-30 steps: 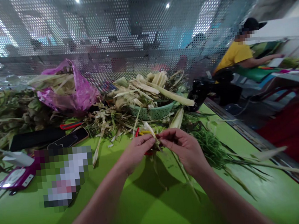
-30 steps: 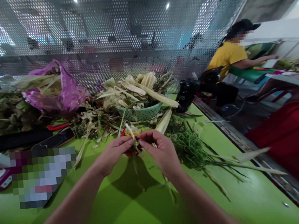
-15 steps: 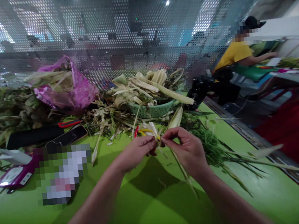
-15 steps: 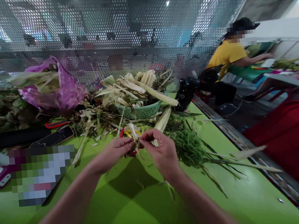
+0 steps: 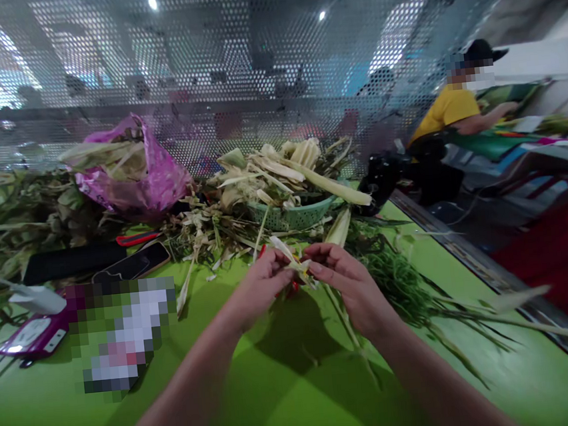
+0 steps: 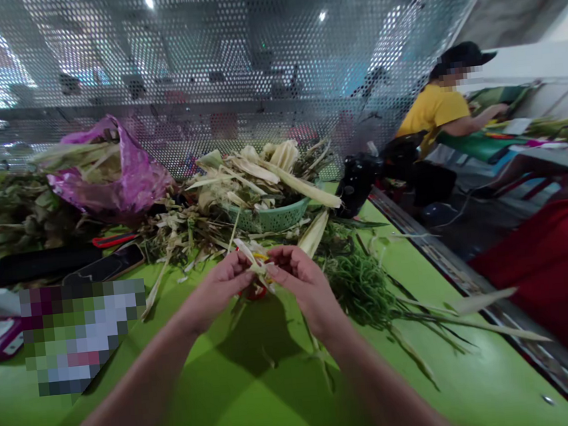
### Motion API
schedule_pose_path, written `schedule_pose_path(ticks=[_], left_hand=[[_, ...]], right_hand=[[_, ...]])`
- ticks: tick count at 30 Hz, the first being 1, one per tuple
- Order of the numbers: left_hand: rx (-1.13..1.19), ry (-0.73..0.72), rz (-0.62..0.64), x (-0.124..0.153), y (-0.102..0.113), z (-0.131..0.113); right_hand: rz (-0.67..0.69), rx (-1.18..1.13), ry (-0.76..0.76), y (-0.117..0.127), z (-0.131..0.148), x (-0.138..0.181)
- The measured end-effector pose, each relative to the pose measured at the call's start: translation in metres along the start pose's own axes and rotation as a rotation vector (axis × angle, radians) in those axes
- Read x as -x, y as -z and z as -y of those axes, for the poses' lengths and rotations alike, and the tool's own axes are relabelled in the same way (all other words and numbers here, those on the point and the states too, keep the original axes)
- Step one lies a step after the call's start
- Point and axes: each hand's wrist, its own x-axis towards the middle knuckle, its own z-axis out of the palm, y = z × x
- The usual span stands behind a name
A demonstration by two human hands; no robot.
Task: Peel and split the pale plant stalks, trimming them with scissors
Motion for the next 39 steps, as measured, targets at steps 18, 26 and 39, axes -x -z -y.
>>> schedule_pose_path(ticks=[18, 26, 39], left_hand=[[-0.213, 0.090, 0.215, 0.004, -0.003, 0.001], [-0.061, 0.149, 0.130, 0.004, -0.004, 0.002], [-0.143, 0.067, -0.202, -0.002, -0.003, 0.006]], right_hand=[[-0.106, -0.026, -0.064, 0.001, -0.009, -0.001], [-0.069, -0.043, -0.095, 0.005, -0.003, -0.004], [-0.009, 0.045, -0.090, 0.001, 0.000, -0.002]])
